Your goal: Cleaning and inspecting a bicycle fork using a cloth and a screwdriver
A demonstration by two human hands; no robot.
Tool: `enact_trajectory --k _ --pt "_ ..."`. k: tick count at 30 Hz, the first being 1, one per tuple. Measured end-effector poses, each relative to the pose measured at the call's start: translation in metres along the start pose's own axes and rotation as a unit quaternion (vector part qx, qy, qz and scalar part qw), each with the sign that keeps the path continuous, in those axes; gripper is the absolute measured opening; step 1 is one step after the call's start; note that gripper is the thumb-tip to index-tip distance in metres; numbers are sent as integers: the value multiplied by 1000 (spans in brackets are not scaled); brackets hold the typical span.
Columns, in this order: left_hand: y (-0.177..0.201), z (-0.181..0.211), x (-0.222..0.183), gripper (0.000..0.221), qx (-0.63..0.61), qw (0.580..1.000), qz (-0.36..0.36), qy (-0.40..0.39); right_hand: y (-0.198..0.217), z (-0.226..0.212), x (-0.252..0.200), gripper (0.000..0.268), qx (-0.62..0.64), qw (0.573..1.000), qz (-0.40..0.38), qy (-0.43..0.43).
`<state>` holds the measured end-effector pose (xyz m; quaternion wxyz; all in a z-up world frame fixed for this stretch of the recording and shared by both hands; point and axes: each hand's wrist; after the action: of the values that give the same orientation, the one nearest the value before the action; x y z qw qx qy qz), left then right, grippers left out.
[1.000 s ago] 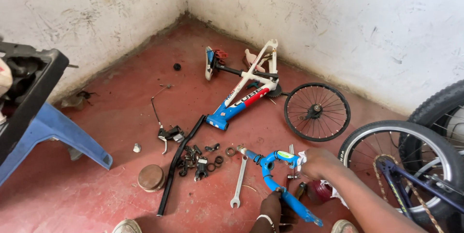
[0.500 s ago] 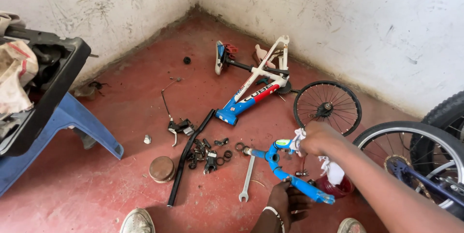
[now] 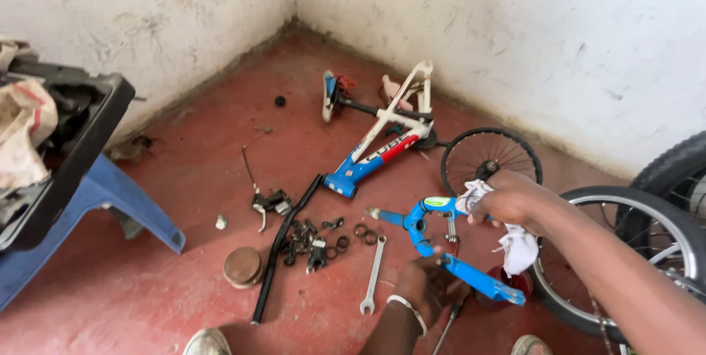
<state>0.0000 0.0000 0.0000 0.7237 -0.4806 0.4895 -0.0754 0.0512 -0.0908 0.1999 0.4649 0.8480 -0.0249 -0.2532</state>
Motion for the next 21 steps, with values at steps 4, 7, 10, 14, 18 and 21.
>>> enact_trajectory --k 4,7,10,14,18,21 --pt "-48 41 -31 8 -64 997 9 -51 24 42 -4 21 172 985 -1 0" --pt "-80 67 -44 26 22 996 56 -61 40 56 -8 22 221 975 11 21" --pt "-101 84 -52 38 85 990 56 -100 46 69 -23 30 334 938 47 80" --pt "-147 103 -105 42 133 969 51 -203 48 55 -47 28 416 907 9 67" --pt "-190 105 -186 52 227 943 71 -232 67 32 -50 43 283 957 15 58" --pt "-204 101 -227 52 252 930 84 -254 89 7 -59 77 82 991 85 67"
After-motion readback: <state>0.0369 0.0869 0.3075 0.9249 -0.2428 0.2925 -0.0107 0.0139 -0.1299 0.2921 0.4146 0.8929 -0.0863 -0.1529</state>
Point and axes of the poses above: each hand's wrist, its own x-axis towards the middle knuckle, its own y-axis out of the back of the hand, z = x × y, and after that the axes turned 6 degrees about y, right-handed
